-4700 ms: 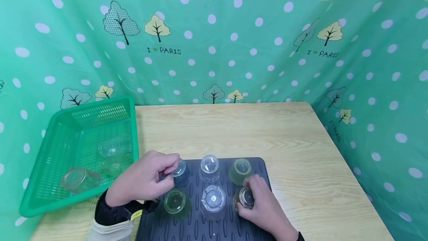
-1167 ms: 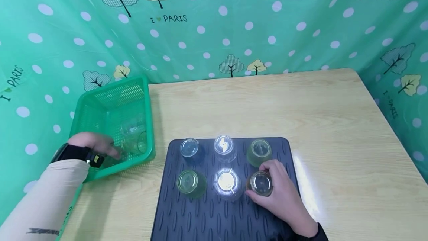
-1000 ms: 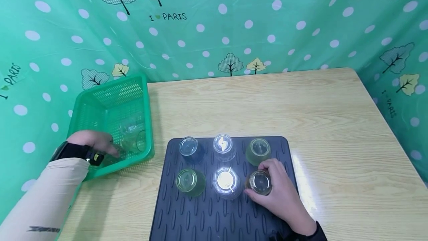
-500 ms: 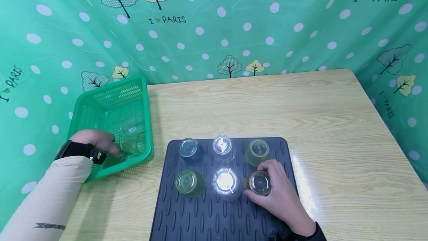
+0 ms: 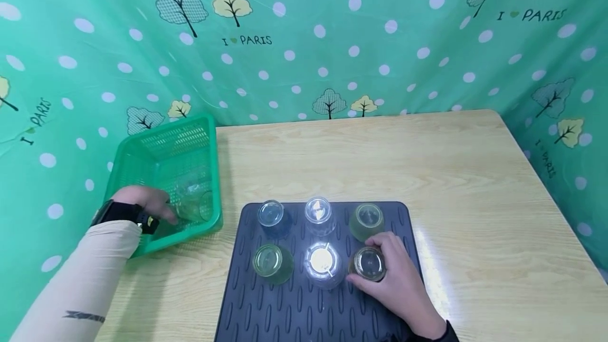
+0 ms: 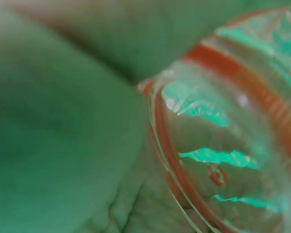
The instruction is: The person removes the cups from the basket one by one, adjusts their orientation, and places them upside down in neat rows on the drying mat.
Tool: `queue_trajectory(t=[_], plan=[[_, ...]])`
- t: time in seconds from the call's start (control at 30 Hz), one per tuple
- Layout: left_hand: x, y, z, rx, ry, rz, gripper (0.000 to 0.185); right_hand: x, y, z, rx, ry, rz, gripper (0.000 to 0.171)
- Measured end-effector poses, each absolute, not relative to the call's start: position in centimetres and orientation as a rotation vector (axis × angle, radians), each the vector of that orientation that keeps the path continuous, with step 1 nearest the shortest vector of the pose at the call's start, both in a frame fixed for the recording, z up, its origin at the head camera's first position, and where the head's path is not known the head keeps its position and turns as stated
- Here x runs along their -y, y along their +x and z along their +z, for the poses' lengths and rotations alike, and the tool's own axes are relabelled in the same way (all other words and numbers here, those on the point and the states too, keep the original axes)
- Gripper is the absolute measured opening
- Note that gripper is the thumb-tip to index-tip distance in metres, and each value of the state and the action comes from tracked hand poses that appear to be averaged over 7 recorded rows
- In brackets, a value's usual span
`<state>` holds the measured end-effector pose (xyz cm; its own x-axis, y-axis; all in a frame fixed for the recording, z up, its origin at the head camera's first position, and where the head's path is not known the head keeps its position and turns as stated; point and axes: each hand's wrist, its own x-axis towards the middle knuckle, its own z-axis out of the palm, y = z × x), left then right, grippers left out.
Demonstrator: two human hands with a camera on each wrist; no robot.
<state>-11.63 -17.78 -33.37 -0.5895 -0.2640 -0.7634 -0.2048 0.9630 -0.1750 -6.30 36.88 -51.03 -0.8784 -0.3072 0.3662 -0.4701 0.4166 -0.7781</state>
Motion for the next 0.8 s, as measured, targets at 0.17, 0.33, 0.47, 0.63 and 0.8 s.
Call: queue_trajectory(t=[0.17,0.33,0.47,0.63,0.8], plan=[[17.4,-11.6,-34.2,-2.261,-0.312,-0.041,0.043,-37.5,-5.4,-50.9,2.484,0.672,1.456,0.072],[18.1,-9.9,-35.2,-2.341,-0.296,0.004,0.043,-37.7,-4.5,-50.7,2.47,0.639,1.412,0.049],[19.5,-8.1,-35.1,-2.404,-0.287,0.185,0.066,-38.0,-4.2,-49.4,2.384,0.59,1.41,0.039],[20.2,-7.3,-31.4,-2.566,-0.127,0.338,0.063,-38.6,-4.8,-45.9,2.162,0.644,1.42,0.038],[16.8,-6.4,-23.7,-2.88,0.062,0.213,0.062,-38.1,-5.4,-41.2,2.116,0.699,1.371,0.042]])
